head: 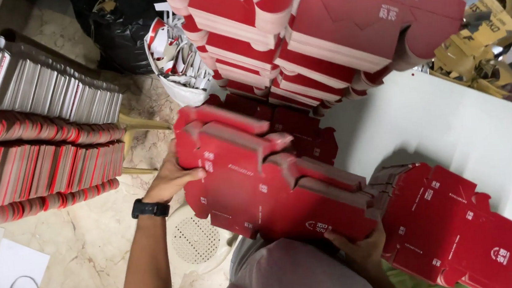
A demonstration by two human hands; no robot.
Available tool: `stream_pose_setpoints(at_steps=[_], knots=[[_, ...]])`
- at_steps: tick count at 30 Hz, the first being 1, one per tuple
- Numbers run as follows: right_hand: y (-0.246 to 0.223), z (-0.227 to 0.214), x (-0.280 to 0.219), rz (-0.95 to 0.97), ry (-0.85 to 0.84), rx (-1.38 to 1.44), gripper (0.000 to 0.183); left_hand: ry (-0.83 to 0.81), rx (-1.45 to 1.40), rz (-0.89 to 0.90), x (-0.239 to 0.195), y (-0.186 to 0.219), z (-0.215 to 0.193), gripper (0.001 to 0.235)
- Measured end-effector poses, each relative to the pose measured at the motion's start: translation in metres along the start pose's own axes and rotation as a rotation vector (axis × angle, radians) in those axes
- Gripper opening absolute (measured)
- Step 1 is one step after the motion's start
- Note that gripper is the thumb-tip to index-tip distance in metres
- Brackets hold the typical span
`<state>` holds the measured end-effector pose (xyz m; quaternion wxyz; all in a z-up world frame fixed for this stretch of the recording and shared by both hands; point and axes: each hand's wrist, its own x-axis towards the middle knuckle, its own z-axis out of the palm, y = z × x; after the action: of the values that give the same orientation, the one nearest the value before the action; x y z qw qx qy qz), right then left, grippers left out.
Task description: Organizing and stacking red cardboard box flats by moving them from a pallet to a table and fanning through them.
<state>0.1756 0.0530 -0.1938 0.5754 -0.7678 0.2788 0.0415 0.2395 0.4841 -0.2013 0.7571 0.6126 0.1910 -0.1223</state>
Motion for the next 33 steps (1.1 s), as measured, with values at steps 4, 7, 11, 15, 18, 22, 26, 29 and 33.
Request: stream_pose_setpoints(at_steps=[4,7,11,15,18,22,26,29,33], knots=[[-0.024,0.001,-0.007,0.06,-0.053,-0.232,0.087,0.077,0.049,0.109,-0.031,-0.006,-0.008,0.067],[-0.033,-0.006,-0.011,0.0,-0.092,-0.173,0.08,0.246,0.143,0.159,-0.068,0.002,0.006,0.039],[0.008,-0.04,-0.015,-0.148,-0.067,-0.013,0.077,0.382,0.412,0.221,-0.123,0.083,0.074,0.084],[0.015,-0.076,-0.017,-0.08,-0.045,0.124,0.064,0.369,0.634,0.37,-0.15,0.089,0.105,0.04],[0.025,-0.117,-0.016,-0.222,-0.093,0.225,0.075,0.492,0.575,0.294,-0.152,0.054,0.12,0.052],[0.093,-0.193,-0.001,-0.277,-0.015,0.254,0.038,0.448,0.688,0.433,-0.134,0.017,0.17,0.088],[0.127,-0.283,0.017,-0.275,0.187,0.138,0.049,0.349,0.887,0.757,-0.108,-0.033,0.241,0.104],[0.15,-0.351,0.035,-0.304,0.357,-0.1,0.009,-0.078,0.444,0.601,-0.112,0.009,0.349,0.071],[0.063,-0.367,0.045,-0.834,0.141,-0.135,0.025,-0.148,0.381,0.907,-0.101,-0.028,0.413,0.044]])
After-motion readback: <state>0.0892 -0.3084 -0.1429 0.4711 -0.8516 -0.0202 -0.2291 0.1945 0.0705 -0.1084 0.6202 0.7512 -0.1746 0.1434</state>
